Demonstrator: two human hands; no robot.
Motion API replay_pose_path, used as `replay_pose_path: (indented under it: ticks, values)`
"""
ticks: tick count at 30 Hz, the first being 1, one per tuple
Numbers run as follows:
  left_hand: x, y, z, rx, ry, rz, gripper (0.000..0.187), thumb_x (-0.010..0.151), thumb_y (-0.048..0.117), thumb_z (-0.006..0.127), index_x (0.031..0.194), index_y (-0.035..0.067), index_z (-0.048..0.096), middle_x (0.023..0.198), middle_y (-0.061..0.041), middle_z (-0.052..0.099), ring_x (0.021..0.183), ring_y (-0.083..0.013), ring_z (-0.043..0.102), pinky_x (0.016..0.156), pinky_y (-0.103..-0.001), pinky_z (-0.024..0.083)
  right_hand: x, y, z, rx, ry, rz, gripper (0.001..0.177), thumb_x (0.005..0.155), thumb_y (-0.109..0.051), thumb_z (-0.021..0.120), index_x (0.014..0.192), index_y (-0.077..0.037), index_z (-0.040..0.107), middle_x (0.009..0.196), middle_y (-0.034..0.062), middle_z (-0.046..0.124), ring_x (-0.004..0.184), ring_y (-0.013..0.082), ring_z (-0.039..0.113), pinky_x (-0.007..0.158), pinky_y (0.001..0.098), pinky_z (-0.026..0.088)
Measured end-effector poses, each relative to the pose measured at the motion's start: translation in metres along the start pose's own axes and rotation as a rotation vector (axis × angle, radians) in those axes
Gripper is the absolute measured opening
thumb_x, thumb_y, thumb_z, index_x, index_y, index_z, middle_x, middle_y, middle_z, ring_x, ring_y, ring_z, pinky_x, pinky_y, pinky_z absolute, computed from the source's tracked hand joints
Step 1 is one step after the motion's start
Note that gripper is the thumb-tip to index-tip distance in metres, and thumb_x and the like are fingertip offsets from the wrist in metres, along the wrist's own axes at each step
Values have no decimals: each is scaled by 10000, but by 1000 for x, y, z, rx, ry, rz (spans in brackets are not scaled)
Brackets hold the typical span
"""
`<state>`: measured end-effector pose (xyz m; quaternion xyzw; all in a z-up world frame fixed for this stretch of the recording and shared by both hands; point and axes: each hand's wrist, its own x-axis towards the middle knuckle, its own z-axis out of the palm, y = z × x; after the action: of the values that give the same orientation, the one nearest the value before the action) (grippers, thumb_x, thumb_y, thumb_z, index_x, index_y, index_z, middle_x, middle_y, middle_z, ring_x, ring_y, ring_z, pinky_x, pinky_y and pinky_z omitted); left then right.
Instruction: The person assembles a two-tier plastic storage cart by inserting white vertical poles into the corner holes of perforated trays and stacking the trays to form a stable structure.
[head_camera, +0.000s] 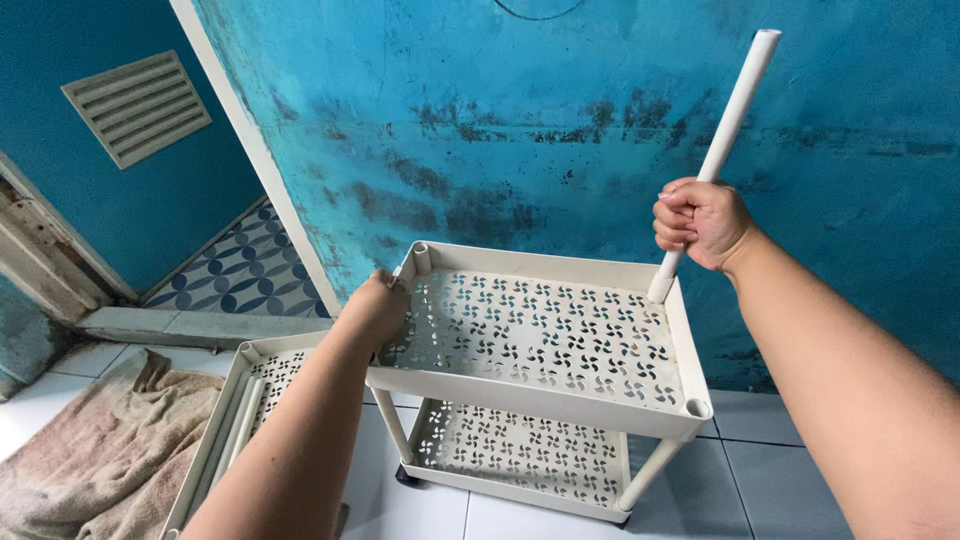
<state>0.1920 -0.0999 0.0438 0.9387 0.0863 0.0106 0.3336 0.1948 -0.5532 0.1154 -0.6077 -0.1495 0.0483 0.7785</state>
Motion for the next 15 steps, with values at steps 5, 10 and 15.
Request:
replay_pose_path:
  ticks: [5, 10, 15]
  values:
    - [-2, 4, -3, -33, 3, 5, 447, 988, 344, 544, 1340, 70, 571, 1202, -248, 698, 1175, -415, 652, 1013, -469, 489, -5, 5, 16, 1, 199, -110, 419, 969, -169, 519, 608, -161, 308, 495, -7, 263, 402, 115, 234, 420, 321, 224]
    - [-4, 0, -2, -9, 2, -4, 451, 1011, 369, 507, 1346, 72, 564, 1209, -249, 693, 1174, -415, 653, 1018, -475, 484, -4, 9, 36, -21, 489, -218, 407, 954, -178, 607, 643, -157, 346, 510, -18, 294, 388, 101, 253, 389, 312, 197]
    - [2, -2, 2, -11, 15, 25, 448, 1016, 386, 498, 1326, 71, 575, 1208, -243, 691, 1179, -411, 647, 1022, -472, 481, 9, 22, 45, -149, 850, -265, 329, 930, -184, 664, 674, -133, 463, 539, -15, 389, 424, 121, 374, 418, 350, 271]
